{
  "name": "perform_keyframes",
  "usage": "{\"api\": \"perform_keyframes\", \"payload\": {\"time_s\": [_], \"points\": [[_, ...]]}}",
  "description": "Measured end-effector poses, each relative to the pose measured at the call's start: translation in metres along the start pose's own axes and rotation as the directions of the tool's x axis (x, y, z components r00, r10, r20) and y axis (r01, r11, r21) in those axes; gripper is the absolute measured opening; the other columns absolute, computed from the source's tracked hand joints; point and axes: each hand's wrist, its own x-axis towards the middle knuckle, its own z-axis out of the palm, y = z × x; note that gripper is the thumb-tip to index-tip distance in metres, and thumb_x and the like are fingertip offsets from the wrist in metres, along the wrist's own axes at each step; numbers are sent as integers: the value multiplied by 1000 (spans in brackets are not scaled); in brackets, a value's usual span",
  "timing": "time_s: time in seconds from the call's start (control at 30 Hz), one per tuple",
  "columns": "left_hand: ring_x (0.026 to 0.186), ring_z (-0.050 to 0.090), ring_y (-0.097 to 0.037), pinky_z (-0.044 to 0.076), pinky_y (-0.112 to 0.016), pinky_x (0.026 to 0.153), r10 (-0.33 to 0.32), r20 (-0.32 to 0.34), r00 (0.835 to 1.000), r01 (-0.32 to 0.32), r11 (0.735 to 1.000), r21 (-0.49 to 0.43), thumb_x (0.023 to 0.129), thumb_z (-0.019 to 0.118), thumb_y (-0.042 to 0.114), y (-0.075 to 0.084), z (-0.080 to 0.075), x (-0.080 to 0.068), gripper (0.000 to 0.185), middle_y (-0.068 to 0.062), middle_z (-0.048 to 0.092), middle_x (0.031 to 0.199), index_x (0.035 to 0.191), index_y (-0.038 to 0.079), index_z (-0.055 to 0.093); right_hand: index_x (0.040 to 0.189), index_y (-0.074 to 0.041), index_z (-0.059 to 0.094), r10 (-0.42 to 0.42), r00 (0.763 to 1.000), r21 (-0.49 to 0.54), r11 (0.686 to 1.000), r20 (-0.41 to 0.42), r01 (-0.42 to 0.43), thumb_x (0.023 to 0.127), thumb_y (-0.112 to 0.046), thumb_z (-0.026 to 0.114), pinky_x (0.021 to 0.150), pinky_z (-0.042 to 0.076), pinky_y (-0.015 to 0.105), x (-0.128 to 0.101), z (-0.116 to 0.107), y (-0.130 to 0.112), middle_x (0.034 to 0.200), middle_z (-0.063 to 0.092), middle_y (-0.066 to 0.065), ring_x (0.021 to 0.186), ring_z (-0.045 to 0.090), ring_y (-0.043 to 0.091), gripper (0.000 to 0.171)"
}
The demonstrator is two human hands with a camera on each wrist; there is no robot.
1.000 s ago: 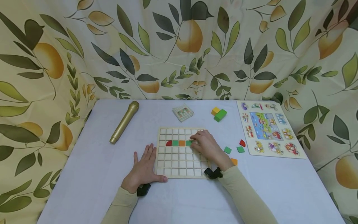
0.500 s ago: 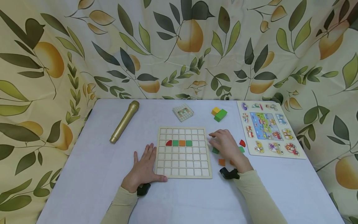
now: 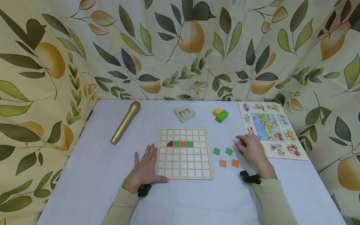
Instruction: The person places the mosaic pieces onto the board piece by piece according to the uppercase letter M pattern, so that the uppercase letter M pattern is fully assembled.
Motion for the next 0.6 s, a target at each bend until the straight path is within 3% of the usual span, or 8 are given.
{"api": "perform_keyframes", "payload": {"time_s": [0.37, 0.6], "points": [[147, -2, -31, -7, -70, 104, -5, 2, 1000, 5, 1000, 6, 56, 75, 79, 0, -1, 0, 139, -17, 5, 161, 154, -1, 17, 115, 7, 66, 17, 996, -97, 995, -88, -25, 89, -16, 73, 77, 36, 51, -8, -2, 22, 92, 62, 19, 92, 47, 37, 36], [147, -3, -29, -7, -70, 104, -12, 5, 1000, 12, 1000, 11, 56, 74, 80, -1, 0, 1, 139, -15, 4, 162, 155, 0, 17, 115, 7, 67, 44, 996, -110, 993, -71, -52, 89, -19, 73, 76, 36, 51, -7, -2, 24, 91, 60, 17, 91, 46, 37, 37]]}}
